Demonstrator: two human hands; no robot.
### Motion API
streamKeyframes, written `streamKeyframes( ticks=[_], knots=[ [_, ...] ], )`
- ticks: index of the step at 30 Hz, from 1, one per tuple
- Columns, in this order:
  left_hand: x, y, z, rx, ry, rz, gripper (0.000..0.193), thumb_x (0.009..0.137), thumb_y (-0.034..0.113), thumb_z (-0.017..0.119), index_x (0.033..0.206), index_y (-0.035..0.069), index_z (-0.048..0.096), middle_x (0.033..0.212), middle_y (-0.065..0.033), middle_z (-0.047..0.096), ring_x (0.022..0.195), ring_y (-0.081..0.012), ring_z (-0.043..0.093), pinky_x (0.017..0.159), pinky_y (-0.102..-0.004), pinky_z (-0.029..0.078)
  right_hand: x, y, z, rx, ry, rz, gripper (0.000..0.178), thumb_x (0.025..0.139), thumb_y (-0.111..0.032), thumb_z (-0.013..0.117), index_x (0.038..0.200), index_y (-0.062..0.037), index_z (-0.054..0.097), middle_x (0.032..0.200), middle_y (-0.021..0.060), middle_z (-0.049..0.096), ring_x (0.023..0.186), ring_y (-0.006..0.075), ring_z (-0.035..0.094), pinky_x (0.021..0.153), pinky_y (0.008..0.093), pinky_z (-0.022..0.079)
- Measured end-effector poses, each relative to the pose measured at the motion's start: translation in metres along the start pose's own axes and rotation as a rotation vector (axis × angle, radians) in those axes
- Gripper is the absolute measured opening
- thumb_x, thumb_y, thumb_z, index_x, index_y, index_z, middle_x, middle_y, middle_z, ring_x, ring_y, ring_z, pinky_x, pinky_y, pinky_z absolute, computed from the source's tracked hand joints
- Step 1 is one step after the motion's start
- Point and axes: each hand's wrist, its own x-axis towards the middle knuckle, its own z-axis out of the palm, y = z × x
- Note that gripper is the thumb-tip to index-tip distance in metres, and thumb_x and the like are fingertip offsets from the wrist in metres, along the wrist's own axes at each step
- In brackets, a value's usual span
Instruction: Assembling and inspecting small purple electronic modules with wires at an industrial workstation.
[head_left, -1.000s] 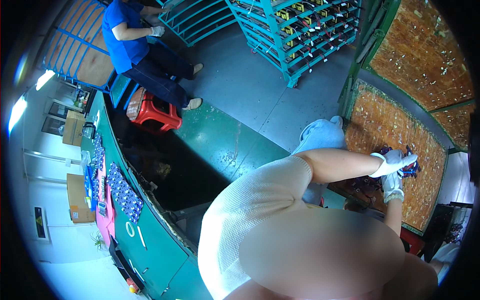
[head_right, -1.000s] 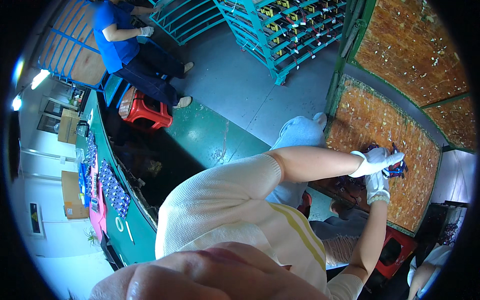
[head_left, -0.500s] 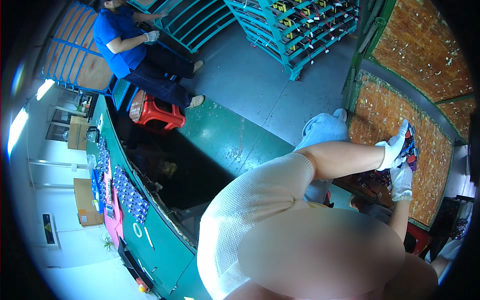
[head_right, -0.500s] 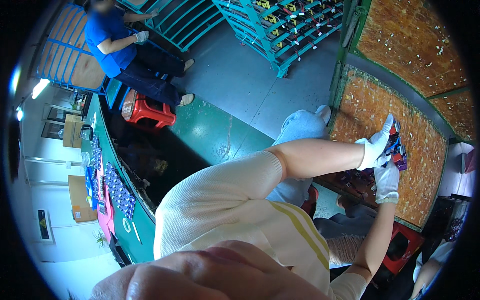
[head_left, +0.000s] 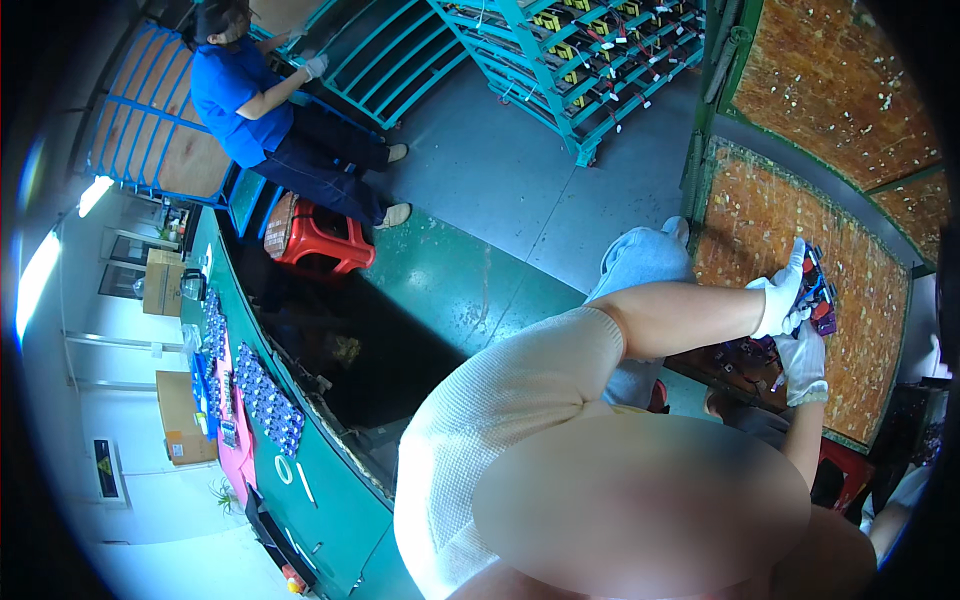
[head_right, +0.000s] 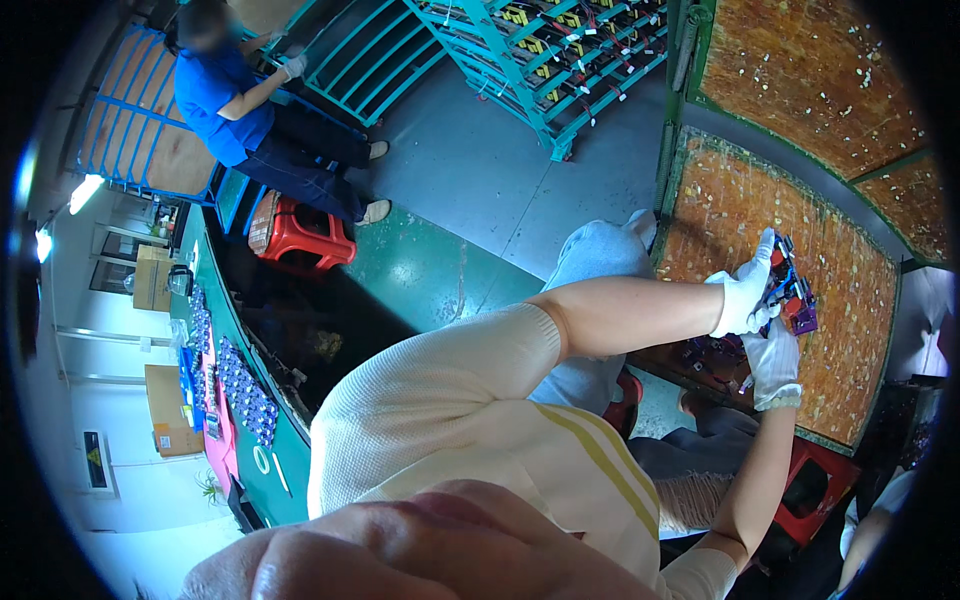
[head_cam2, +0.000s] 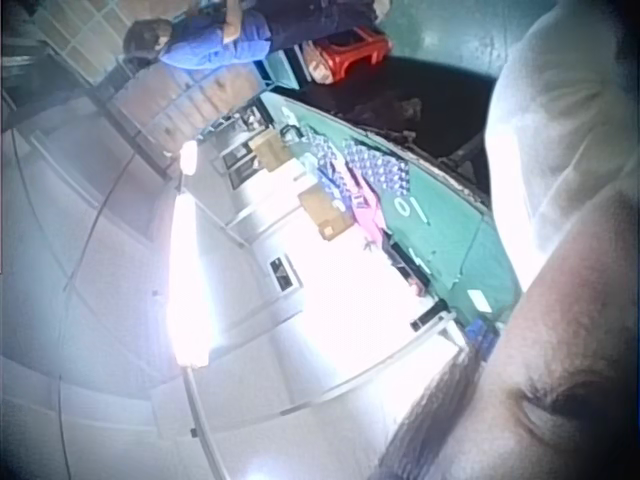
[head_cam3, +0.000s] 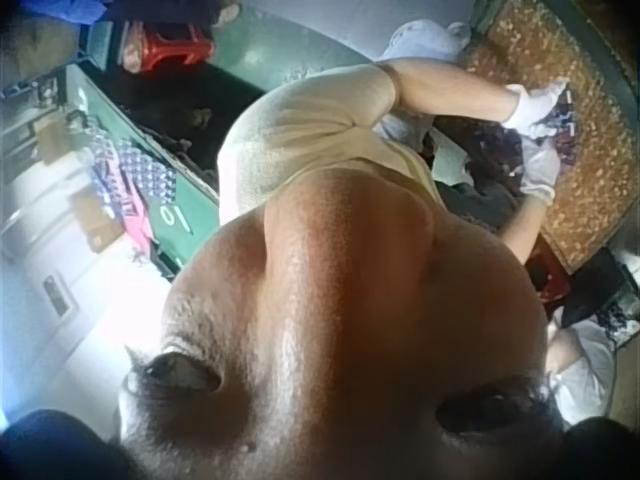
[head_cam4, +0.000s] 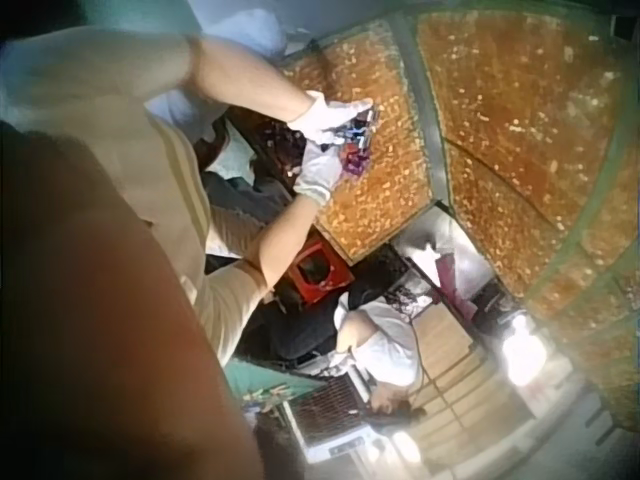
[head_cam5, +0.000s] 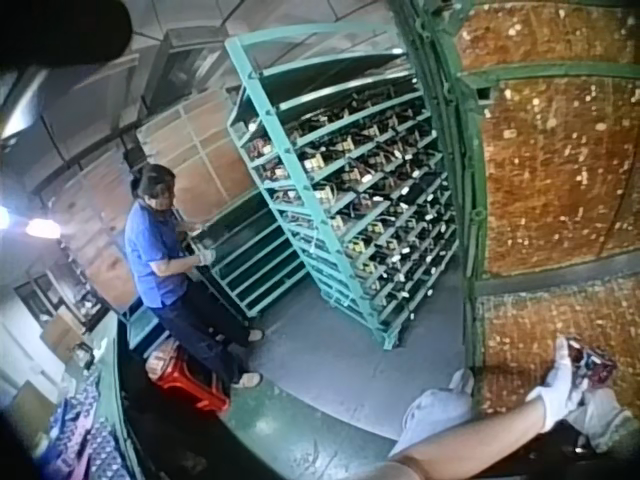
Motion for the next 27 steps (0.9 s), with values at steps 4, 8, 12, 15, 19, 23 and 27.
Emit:
streamKeyframes(
  ticks=[4, 8, 12, 15, 19, 23, 27],
  knots=[
    [-0.002, 0.001, 0.004, -0.027, 0.023, -0.007, 0.067, 0.065, 0.083, 0.032, 0.066, 0.016, 0.039, 0.052, 0.0012, 0.044, 0.038, -0.0109, 0.041, 0.031, -0.0213, 0.025, -0.003, -0.005, -0.006, -0.028, -0.016, 0.03, 0.034, 0.073, -0.027, 0.063, 0.094, -0.0014, 0.058, 0.083, 0.021, 0.062, 0.079, 0.038, 0.058, 0.067, 0.0441, 0.046],
    [-0.008, 0.002, 0.005, 0.001, 0.049, -0.043, 0.066, 0.066, 0.082, 0.032, 0.066, 0.016, 0.04, 0.053, 0.0016, 0.045, 0.04, -0.0107, 0.043, 0.03, -0.0207, 0.025, -0.003, -0.008, -0.006, 0.047, -0.009, 0.04, 0.034, 0.073, -0.027, 0.063, 0.095, -0.0013, 0.057, 0.083, 0.0219, 0.061, 0.079, 0.0389, 0.058, 0.067, 0.0445, 0.046],
    [0.001, -0.001, 0.001, -0.013, 0.042, 0.017, 0.066, 0.067, 0.081, 0.032, 0.065, 0.016, 0.04, 0.053, 0.0014, 0.046, 0.04, -0.0109, 0.044, 0.028, -0.0208, 0.024, -0.003, -0.01, -0.006, 0.027, -0.033, 0.039, 0.035, 0.073, -0.027, 0.063, 0.095, -0.001, 0.057, 0.082, 0.0227, 0.061, 0.079, 0.0396, 0.058, 0.066, 0.0448, 0.046],
    [0.0, -0.001, 0.002, -0.018, 0.086, -0.011, 0.066, 0.068, 0.08, 0.031, 0.065, 0.015, 0.04, 0.053, 0.0014, 0.046, 0.04, -0.0109, 0.045, 0.028, -0.0207, 0.025, -0.003, -0.009, -0.004, 0.01, -0.038, 0.05, 0.035, 0.074, -0.027, 0.063, 0.095, -0.0011, 0.058, 0.082, 0.0226, 0.061, 0.079, 0.0396, 0.058, 0.066, 0.0448, 0.046],
    [-0.003, 0.0, 0.0, 0.003, 0.017, -0.007, 0.069, 0.065, 0.083, 0.029, 0.067, 0.015, 0.041, 0.053, -0.0007, 0.045, 0.038, -0.0114, 0.038, 0.03, -0.022, 0.019, -0.003, -0.013, -0.007, -0.01, -0.065, 0.072, 0.034, 0.074, -0.027, 0.062, 0.096, -0.0012, 0.058, 0.083, 0.0223, 0.061, 0.079, 0.0395, 0.058, 0.066, 0.0449, 0.045],
    [-0.002, 0.0, 0.002, 0.035, 0.057, -0.027, 0.073, 0.061, 0.087, 0.028, 0.071, 0.016, 0.041, 0.053, -0.003, 0.044, 0.036, -0.0119, 0.031, 0.033, -0.0238, 0.015, -0.003, -0.011, -0.006, 0.025, -0.058, 0.032, 0.033, 0.075, -0.026, 0.062, 0.097, -0.0013, 0.057, 0.084, 0.0223, 0.061, 0.079, 0.0393, 0.058, 0.066, 0.0447, 0.046],
    [0.004, -0.003, -0.003, 0.04, -0.019, -0.013, 0.074, 0.059, 0.087, 0.028, 0.072, 0.016, 0.041, 0.053, -0.0035, 0.044, 0.036, -0.0118, 0.031, 0.033, -0.024, 0.015, -0.003, -0.009, -0.002, -0.002, -0.065, 0.027, 0.032, 0.075, -0.024, 0.062, 0.098, -0.0013, 0.057, 0.083, 0.0225, 0.061, 0.08, 0.0391, 0.058, 0.066, 0.0442, 0.046]
  ],
)
